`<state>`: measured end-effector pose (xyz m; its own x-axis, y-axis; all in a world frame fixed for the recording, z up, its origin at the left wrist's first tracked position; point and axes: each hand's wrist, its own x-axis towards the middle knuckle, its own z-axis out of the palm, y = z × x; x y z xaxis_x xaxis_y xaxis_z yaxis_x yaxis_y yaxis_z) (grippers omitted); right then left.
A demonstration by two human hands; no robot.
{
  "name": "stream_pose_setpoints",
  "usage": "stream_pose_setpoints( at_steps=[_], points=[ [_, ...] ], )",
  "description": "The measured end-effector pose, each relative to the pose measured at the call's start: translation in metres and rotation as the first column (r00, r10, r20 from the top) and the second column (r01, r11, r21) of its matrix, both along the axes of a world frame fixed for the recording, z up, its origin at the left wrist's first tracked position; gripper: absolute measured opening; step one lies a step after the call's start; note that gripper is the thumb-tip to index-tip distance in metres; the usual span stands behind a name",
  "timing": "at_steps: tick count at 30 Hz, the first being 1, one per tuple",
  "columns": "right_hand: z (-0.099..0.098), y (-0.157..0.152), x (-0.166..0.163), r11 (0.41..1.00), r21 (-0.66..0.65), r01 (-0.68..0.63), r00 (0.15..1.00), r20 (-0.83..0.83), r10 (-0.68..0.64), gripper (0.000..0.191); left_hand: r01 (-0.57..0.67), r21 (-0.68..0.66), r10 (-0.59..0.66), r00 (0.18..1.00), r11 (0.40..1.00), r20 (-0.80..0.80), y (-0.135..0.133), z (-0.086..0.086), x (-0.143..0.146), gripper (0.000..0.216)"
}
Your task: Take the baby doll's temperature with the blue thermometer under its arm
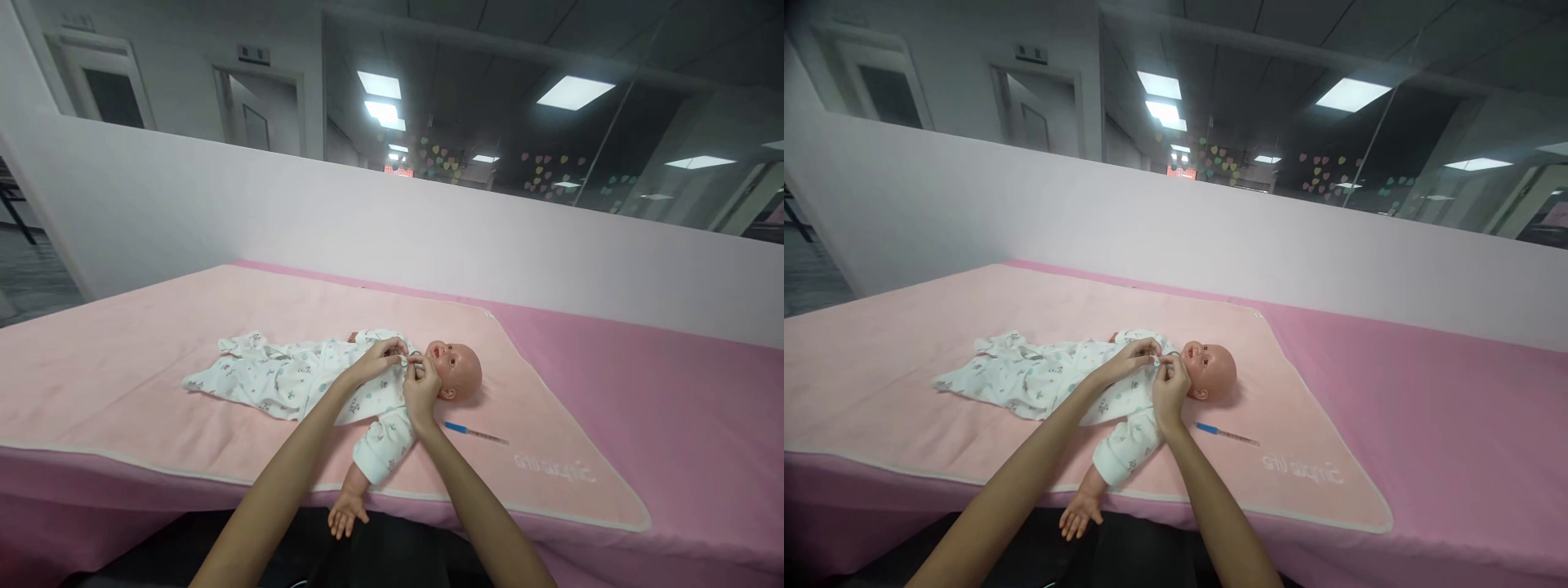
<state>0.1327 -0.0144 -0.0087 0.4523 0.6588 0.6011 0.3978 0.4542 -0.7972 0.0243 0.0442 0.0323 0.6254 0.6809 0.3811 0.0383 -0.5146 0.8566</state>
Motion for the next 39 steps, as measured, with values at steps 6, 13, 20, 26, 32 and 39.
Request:
stream_pose_setpoints(
  at_steps=[6,13,20,26,32,39],
  points=[
    [0.0,0.001,0.002,0.999,0.033,-0.01,0.998,0.061,0.008,0.017,-0.034,0.136,0.039,0.999,0.99,-0.036,-0.003,-0.001,0.0,0.022],
    [0.0,0.0,0.0,0.999,0.038,0.024,0.999,0.027,-0.025,0.015,-0.036,0.221,0.056,0.995,0.975,-0.084,0.002,-0.003,0.0,0.02],
    [0.001,0.001,-0.001,0.998,0.036,0.043,0.998,0.034,-0.044,0.015,-0.022,0.253,0.055,0.991,0.967,-0.125,-0.002,0.003,-0.002,0.019],
    [0.003,0.001,-0.001,0.998,0.034,0.056,0.998,0.04,-0.058,0.014,-0.017,0.156,0.03,0.997,0.988,-0.077,-0.002,0.002,-0.002,0.019],
    [-0.001,0.001,-0.001,0.998,0.034,0.044,0.993,0.112,-0.047,0.015,-0.064,0.037,0.064,0.998,0.997,-0.017,0.003,-0.006,0.002,0.019],
    [0.0,-0.002,-0.004,0.997,0.05,0.061,0.971,0.227,-0.071,0.021,-0.041,-0.047,0.043,0.998,0.998,0.04,0.01,-0.013,0.006,0.013]
  ],
)
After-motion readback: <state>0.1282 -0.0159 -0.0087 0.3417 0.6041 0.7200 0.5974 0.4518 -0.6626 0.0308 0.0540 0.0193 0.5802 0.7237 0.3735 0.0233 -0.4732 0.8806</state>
